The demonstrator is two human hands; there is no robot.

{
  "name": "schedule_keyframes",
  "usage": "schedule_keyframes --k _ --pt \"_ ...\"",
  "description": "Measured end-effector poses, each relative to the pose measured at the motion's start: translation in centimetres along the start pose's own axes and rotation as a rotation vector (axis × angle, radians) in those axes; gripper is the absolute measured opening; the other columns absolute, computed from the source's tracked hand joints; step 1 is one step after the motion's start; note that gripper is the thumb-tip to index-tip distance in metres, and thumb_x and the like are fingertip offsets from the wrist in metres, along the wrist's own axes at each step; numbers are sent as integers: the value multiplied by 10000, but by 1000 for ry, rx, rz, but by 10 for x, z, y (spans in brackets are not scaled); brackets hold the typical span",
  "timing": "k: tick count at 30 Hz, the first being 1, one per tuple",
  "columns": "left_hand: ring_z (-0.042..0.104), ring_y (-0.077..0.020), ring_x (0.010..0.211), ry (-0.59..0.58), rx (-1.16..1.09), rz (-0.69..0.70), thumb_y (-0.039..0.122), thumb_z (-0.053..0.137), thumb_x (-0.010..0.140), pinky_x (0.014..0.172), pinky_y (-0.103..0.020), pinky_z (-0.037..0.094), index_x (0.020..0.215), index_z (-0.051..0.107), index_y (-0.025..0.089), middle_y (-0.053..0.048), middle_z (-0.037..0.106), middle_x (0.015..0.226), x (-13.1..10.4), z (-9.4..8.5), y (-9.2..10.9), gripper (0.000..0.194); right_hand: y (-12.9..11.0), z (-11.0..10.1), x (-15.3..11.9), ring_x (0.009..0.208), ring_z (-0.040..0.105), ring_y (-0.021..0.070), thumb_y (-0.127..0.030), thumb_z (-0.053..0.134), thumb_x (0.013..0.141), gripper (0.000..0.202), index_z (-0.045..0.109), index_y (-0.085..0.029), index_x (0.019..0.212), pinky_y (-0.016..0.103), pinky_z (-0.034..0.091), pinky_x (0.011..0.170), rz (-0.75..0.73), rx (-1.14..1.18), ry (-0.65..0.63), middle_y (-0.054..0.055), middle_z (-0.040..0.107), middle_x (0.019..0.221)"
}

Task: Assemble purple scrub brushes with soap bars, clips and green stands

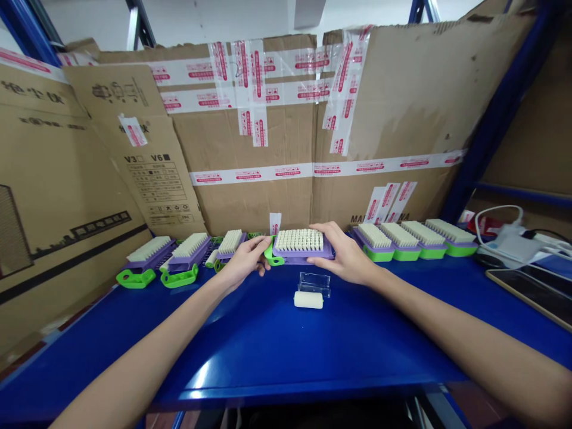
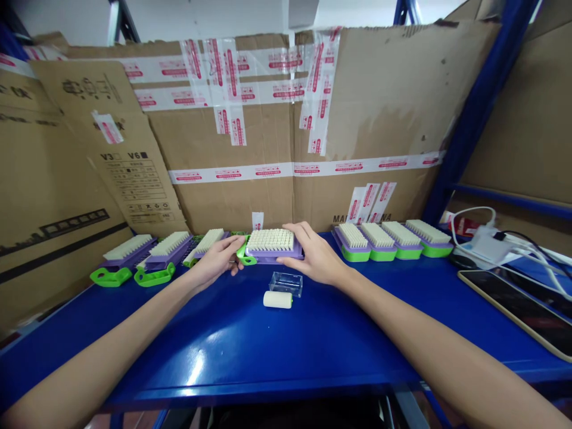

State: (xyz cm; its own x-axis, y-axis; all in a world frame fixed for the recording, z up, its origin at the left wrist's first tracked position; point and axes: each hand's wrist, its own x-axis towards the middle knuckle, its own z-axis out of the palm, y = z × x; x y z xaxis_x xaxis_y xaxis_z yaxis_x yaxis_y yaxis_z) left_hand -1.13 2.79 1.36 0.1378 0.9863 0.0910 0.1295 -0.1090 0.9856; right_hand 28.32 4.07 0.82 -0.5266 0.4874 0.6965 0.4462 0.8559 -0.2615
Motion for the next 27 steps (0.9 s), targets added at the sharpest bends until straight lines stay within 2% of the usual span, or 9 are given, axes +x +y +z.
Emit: schedule_keyframes --k 3,7,11,13,16,18,20,23,27 --pt "657 -131 584 -14 10 -6 456 642 1054 405 -191 445 1257 664 144 -40 673 832 0 1 -1 372 -1 0 0 1277 648 370 -530 705 1006 657 427 -299 1555 574 586 1058 -1 -2 -7 152 594 1402" --pt "701 -146 658 -41 38 17 458 669 1039 404 -192 427 1351 636 155 -103 722 1026 -2 2 -1 436 -1 0 1 1279 648 365 -535 701 1011 650 423 -302 1550 576 585 1061 -9 -7 3 147 599 1393" --pt "709 -164 751 -113 1 46 540 692 1011 454 -206 456 1410 615 152 -153 716 1161 -4 3 -3 562 1 1 0 1266 652 356 -536 707 1010 641 430 -289 1533 562 590 1046 7 -15 9 148 600 1383" --pt "713 -187 825 -150 -29 87 570 756 956 493 -219 476 1480 565 160 -160 710 1191 -5 4 -4 692 0 1 0 1263 650 346 -525 710 1011 626 439 -278 1519 553 585 1051 21 -6 21 148 598 1379" --pt "683 -181 828 -155 7 149 507 915 813 521 -226 475 1539 493 169 -145 711 1194 -6 5 -4 905 -1 3 0 1268 645 340 -522 714 1010 595 462 -282 1492 549 575 1062 39 33 55 137 607 1368" --pt "663 -163 799 -129 63 160 447 968 745 532 -223 469 1511 506 176 -133 716 1208 -6 5 -3 934 -3 4 0 1257 647 334 -529 718 1006 579 476 -292 1475 544 573 1056 50 63 77 125 619 1350" --pt "692 -184 871 -97 109 173 414 973 729 595 -235 514 1467 536 188 -134 714 1276 -6 5 -2 887 -5 6 0 1248 647 327 -533 718 1004 567 486 -298 1464 537 569 1055 62 90 88 118 626 1342" --pt "724 -267 1108 -73 147 203 419 944 754 805 -309 605 1426 557 200 -138 701 1375 -7 6 0 806 -7 8 0 1247 644 326 -542 718 998 557 502 -299 1450 534 559 1063 82 126 93 117 633 1342" --pt "705 -314 1243 -50 174 238 455 913 775 1015 -407 597 1396 563 200 -141 698 1405 -7 9 -1 757 -6 10 0 1232 650 329 -548 733 979 535 535 -288 1401 531 550 1053 129 175 101 115 648 1333"
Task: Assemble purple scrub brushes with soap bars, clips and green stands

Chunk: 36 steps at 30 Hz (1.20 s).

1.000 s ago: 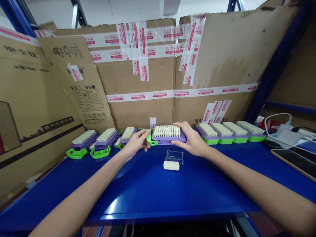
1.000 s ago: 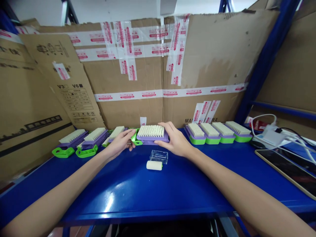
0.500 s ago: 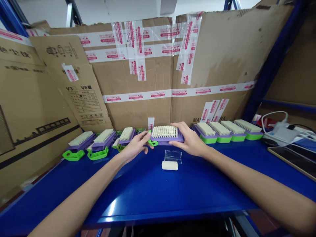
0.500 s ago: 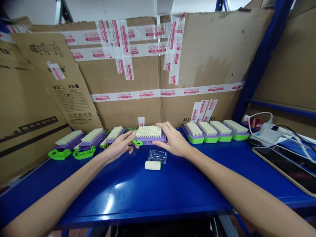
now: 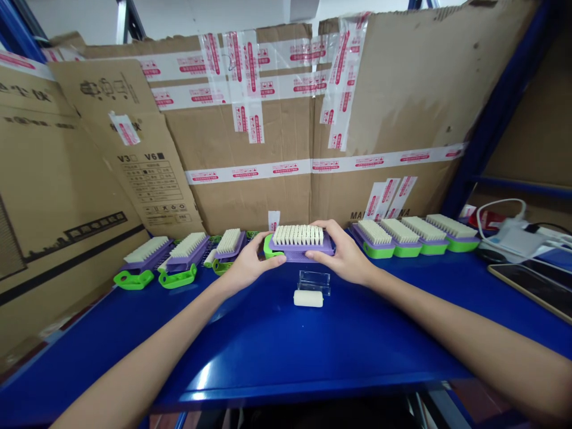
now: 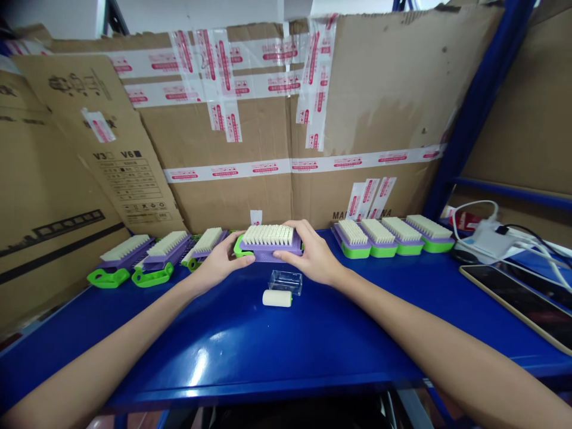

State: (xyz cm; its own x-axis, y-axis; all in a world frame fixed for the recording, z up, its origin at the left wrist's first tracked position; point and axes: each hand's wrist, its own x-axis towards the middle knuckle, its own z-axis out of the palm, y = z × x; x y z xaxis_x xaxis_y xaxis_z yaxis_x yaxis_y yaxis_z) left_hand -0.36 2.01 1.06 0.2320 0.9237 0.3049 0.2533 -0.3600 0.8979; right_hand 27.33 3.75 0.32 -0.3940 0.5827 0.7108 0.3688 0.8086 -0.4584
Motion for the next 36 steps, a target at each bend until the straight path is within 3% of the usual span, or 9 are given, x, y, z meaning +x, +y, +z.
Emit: schedule_keyframes --k 9,28,36 --pt "692 -306 1270 69 28 16 402 892 785 1062 -414 581 1362 567 209 -138 701 1392 -1 -1 3 690 3 3 0 1211 654 310 -528 761 958 515 548 -265 1346 505 521 1060 68 69 31 104 658 1322" --pt "686 -320 1294 16 -23 -55 426 926 761 1108 -441 551 1371 617 195 -141 709 1412 -2 -3 8 722 -2 2 2 1155 697 307 -532 778 931 486 607 -259 1295 529 570 1032 128 152 4 98 716 1274" --pt "743 -284 1154 -33 -121 -133 433 953 749 1025 -421 602 1336 678 173 -140 749 1339 3 -11 -6 699 -3 2 4 1045 722 280 -566 760 935 465 644 -244 1250 493 615 947 234 205 -65 78 753 1154"
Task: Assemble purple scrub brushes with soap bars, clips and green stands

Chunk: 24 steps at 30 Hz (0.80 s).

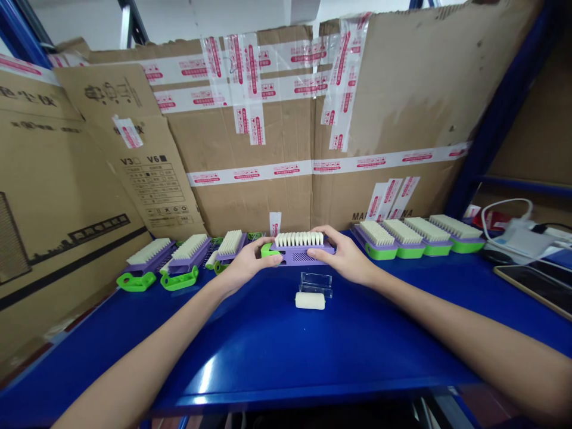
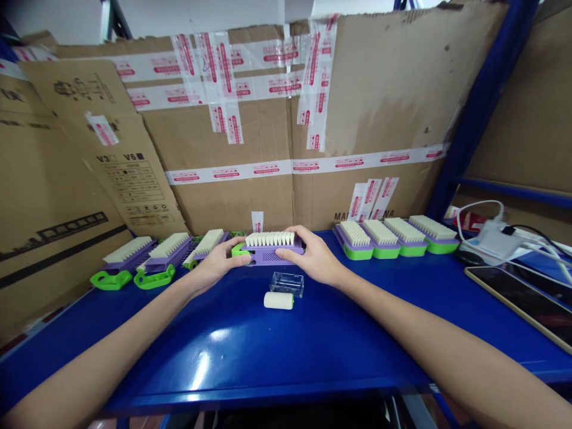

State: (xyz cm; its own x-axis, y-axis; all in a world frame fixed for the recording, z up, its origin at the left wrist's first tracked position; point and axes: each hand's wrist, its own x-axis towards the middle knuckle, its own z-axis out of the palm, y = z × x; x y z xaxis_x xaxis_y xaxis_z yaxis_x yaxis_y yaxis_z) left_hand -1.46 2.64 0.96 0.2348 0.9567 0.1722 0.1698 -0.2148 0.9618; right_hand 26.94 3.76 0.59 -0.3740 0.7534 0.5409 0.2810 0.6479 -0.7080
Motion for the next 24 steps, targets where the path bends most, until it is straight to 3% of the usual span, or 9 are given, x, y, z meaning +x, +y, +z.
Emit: schedule_keyframes --k 12,24 --pt "760 -289 1164 -3 -208 -66 366 1000 715 1077 -444 599 1332 708 141 -179 749 1347 5 -3 -10 719 7 1 2 1048 737 268 -573 772 920 457 659 -239 1210 496 624 966 63 110 -10 70 759 1142" --pt "730 -337 1243 -69 -253 -83 342 981 745 1075 -485 622 1337 677 97 -222 705 1409 -1 2 -2 709 6 -1 3 1042 741 257 -571 752 937 451 663 -228 1216 465 621 963 77 118 -49 68 756 1144"
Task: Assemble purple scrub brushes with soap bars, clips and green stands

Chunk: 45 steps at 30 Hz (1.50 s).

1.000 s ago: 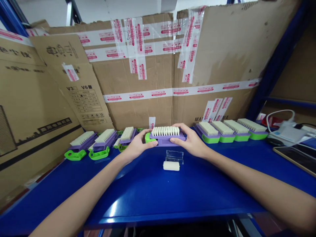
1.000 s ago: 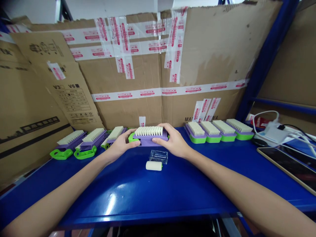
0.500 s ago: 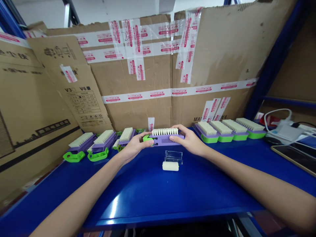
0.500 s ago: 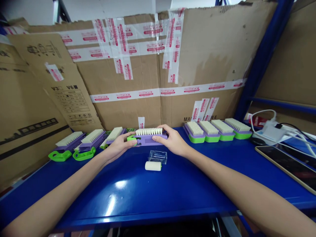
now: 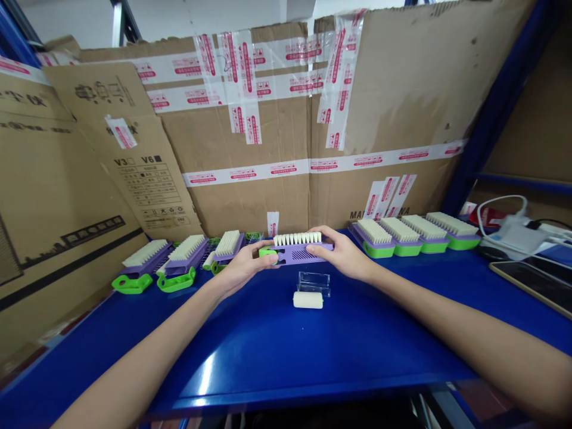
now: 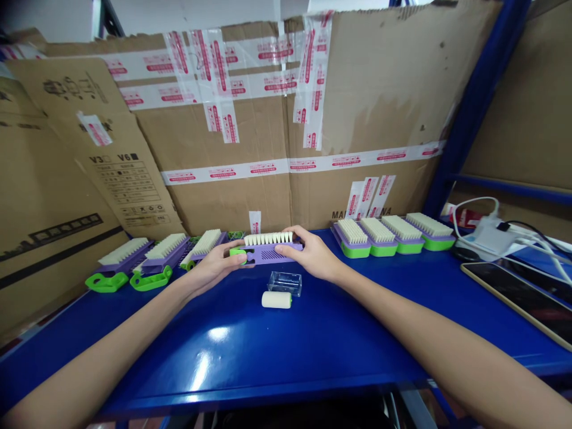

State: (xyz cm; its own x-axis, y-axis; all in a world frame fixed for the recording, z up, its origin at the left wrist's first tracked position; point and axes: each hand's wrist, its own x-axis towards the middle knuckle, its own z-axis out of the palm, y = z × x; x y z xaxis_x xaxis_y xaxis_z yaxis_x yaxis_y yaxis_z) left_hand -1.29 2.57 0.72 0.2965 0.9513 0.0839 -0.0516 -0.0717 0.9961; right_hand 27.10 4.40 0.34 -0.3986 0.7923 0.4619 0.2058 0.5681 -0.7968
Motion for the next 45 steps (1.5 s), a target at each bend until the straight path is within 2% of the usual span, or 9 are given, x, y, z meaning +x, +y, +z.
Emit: schedule_keyframes --k 13,19,26,33,45 --pt "710 -326 1219 40 -1 -22 326 955 778 1008 -475 639 1302 687 115 -198 715 1366 -5 4 10 625 2 1 3 1045 715 259 -572 742 938 457 663 -228 1227 447 586 960 52 21 -6 69 761 1149" --pt "694 -351 1259 40 71 -8 416 927 793 972 -447 648 1284 702 103 -207 718 1361 -4 4 11 625 2 6 3 1070 723 271 -583 724 949 436 680 -225 1195 467 585 981 82 35 -3 79 766 1180" --pt "792 -297 980 98 131 1 390 883 825 905 -464 652 1311 619 99 -186 775 1171 -2 8 7 625 4 10 0 1053 734 276 -567 708 973 397 682 -233 1185 497 585 985 91 -2 -6 84 779 1175" --pt "748 -300 1130 83 103 2 403 911 821 990 -472 642 1355 616 124 -181 732 1301 -3 8 6 670 6 10 3 1074 728 269 -546 730 956 384 678 -235 1175 471 583 986 78 25 21 78 771 1174" --pt "683 -314 1258 19 136 33 442 841 893 1012 -465 615 1440 541 188 -150 718 1318 -6 14 0 673 -9 7 -4 1038 713 253 -581 703 947 461 637 -220 1226 434 574 954 52 -83 11 77 752 1167"
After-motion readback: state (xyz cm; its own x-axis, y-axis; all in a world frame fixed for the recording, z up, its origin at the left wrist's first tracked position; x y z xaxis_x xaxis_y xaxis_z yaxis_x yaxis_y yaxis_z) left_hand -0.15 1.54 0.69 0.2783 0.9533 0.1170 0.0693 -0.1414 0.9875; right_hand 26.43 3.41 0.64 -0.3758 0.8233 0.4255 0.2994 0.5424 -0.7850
